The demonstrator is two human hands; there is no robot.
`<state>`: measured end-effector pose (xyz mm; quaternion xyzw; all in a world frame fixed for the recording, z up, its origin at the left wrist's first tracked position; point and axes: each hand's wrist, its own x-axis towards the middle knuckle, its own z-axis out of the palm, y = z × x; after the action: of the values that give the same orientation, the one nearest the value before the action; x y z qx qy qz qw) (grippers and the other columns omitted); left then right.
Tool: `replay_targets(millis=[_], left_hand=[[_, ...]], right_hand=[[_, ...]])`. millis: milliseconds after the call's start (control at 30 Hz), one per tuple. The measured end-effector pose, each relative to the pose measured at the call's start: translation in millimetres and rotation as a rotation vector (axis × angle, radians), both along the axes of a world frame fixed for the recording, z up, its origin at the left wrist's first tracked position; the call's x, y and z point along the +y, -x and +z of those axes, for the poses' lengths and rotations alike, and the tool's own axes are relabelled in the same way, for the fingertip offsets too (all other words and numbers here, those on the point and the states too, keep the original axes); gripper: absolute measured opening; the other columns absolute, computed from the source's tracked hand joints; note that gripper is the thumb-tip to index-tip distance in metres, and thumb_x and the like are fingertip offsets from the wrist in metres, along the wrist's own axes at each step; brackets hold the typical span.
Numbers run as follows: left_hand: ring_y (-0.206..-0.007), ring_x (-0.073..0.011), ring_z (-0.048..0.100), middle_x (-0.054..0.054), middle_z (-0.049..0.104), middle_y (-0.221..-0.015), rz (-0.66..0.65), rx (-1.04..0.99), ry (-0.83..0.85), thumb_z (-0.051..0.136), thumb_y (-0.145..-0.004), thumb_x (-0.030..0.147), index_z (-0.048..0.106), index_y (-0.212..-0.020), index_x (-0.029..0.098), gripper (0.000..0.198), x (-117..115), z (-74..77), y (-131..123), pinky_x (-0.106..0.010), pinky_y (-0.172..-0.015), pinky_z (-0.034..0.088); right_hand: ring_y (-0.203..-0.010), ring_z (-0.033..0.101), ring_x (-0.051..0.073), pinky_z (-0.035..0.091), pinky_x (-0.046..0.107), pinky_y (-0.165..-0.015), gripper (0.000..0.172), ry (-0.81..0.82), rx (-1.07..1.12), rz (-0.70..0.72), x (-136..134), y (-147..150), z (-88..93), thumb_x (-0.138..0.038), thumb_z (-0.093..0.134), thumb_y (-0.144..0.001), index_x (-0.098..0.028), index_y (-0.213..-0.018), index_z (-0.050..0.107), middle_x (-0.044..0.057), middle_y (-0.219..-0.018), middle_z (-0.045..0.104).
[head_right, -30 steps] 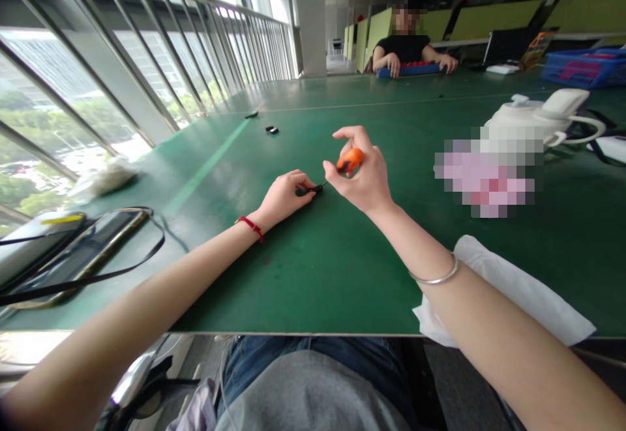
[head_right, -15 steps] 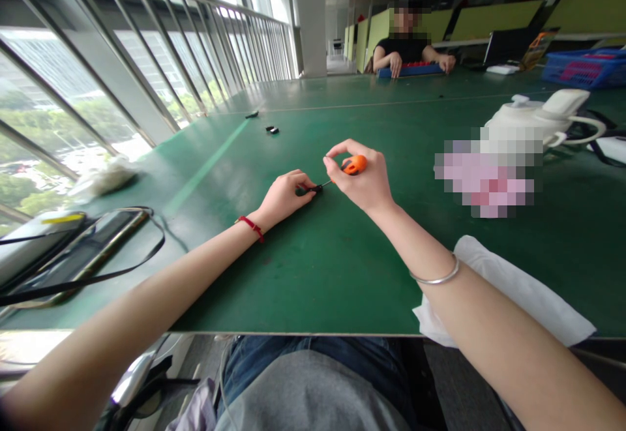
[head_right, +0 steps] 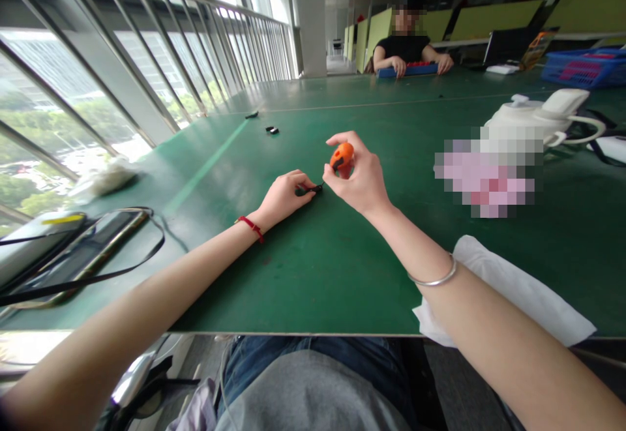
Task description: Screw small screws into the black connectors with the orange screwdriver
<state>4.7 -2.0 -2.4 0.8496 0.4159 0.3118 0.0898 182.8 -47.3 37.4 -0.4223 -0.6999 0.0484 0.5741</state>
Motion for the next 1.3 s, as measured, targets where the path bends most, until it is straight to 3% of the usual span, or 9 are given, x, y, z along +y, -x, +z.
replay_targets(millis=[67, 267, 433, 600, 667, 800, 1000, 1167, 1300], left_hand=[[-0.075, -0.0141, 0.061, -0.002, 0.063, -0.085, 0.000, 0.000, 0.003, 0.060, -0.073, 0.017, 0.066, -0.079, 0.017, 0.009, 0.3, -0.2, -0.1, -0.025, -0.069, 0.050], [-0.075, -0.0137, 0.060, -0.002, 0.062, -0.085, -0.010, -0.014, 0.007, 0.060, -0.073, 0.017, 0.066, -0.079, 0.017, 0.008, 1.0, -0.7, 0.3, -0.025, -0.069, 0.050], [-0.074, -0.0139, 0.060, -0.002, 0.062, -0.084, -0.005, -0.005, 0.004, 0.060, -0.073, 0.017, 0.066, -0.079, 0.017, 0.008, 0.4, -0.1, 0.1, -0.025, -0.068, 0.050], [-0.075, -0.0139, 0.060, -0.002, 0.062, -0.084, -0.007, -0.006, 0.012, 0.060, -0.074, 0.017, 0.067, -0.080, 0.017, 0.010, 0.9, -0.2, -0.1, -0.025, -0.070, 0.050], [-0.075, -0.0139, 0.060, -0.002, 0.062, -0.084, -0.007, -0.007, 0.009, 0.059, -0.074, 0.017, 0.067, -0.080, 0.017, 0.009, 1.2, -0.8, 0.1, -0.025, -0.070, 0.050], [-0.074, -0.0140, 0.059, -0.002, 0.062, -0.084, -0.012, -0.012, 0.004, 0.060, -0.074, 0.017, 0.066, -0.079, 0.016, 0.009, 2.0, -1.6, 0.7, -0.025, -0.068, 0.050], [-0.075, -0.0141, 0.060, -0.002, 0.062, -0.085, -0.017, -0.006, 0.003, 0.060, -0.074, 0.018, 0.067, -0.081, 0.017, 0.010, 1.7, -0.6, 1.3, -0.026, -0.070, 0.050], [-0.077, -0.0145, 0.061, -0.002, 0.063, -0.086, -0.012, 0.000, 0.013, 0.059, -0.074, 0.019, 0.067, -0.081, 0.017, 0.010, 1.9, -1.0, 1.6, -0.026, -0.071, 0.051], [-0.076, -0.0143, 0.061, -0.002, 0.063, -0.086, -0.024, -0.008, 0.011, 0.059, -0.074, 0.018, 0.068, -0.082, 0.017, 0.012, 3.1, -1.8, 2.2, -0.026, -0.071, 0.052]], right_hand=[[-0.058, 0.053, 0.014, 0.044, 0.028, -0.057, 0.037, -0.004, 0.035, -0.014, 1.3, -0.7, -0.9, -0.023, 0.064, -0.067, -0.022, -0.104, 0.058, -0.002, -0.069, 0.059], [-0.056, 0.053, 0.013, 0.042, 0.029, -0.057, 0.013, 0.086, -0.008, -0.026, 3.0, -2.7, -0.6, -0.032, 0.060, -0.075, -0.020, -0.072, 0.063, 0.000, -0.066, 0.062], [-0.058, 0.052, 0.013, 0.044, 0.029, -0.057, 0.034, 0.000, 0.049, -0.012, 4.4, -2.6, -2.5, -0.023, 0.064, -0.069, -0.022, -0.103, 0.057, -0.001, -0.075, 0.058], [-0.057, 0.055, 0.014, 0.044, 0.030, -0.059, 0.011, 0.063, 0.038, -0.038, 4.0, -3.3, -0.9, -0.031, 0.060, -0.076, -0.021, -0.074, 0.061, 0.000, -0.064, 0.058], [-0.059, 0.055, 0.014, 0.044, 0.029, -0.058, 0.008, 0.036, 0.045, -0.025, 3.8, -3.2, -0.3, -0.027, 0.061, -0.074, -0.021, -0.079, 0.061, 0.000, -0.067, 0.059], [-0.059, 0.053, 0.013, 0.045, 0.028, -0.057, 0.039, -0.014, 0.080, -0.015, 2.8, -2.1, 0.0, -0.025, 0.066, -0.069, -0.023, -0.106, 0.055, -0.002, -0.071, 0.058], [-0.057, 0.054, 0.013, 0.044, 0.028, -0.057, 0.010, 0.012, -0.013, -0.039, -1.0, -2.3, 1.7, -0.031, 0.059, -0.076, -0.021, -0.080, 0.061, 0.000, -0.070, 0.061], [-0.058, 0.052, 0.014, 0.044, 0.029, -0.057, 0.040, -0.041, 0.024, -0.039, -0.9, -2.6, 2.0, -0.029, 0.064, -0.071, -0.025, -0.108, 0.052, -0.001, -0.076, 0.061], [-0.049, 0.048, 0.012, 0.041, 0.029, -0.055, 0.012, 0.041, -0.020, -0.058, -1.4, -3.3, 3.5, -0.033, 0.060, -0.076, -0.023, -0.081, 0.059, -0.003, -0.058, 0.055]])
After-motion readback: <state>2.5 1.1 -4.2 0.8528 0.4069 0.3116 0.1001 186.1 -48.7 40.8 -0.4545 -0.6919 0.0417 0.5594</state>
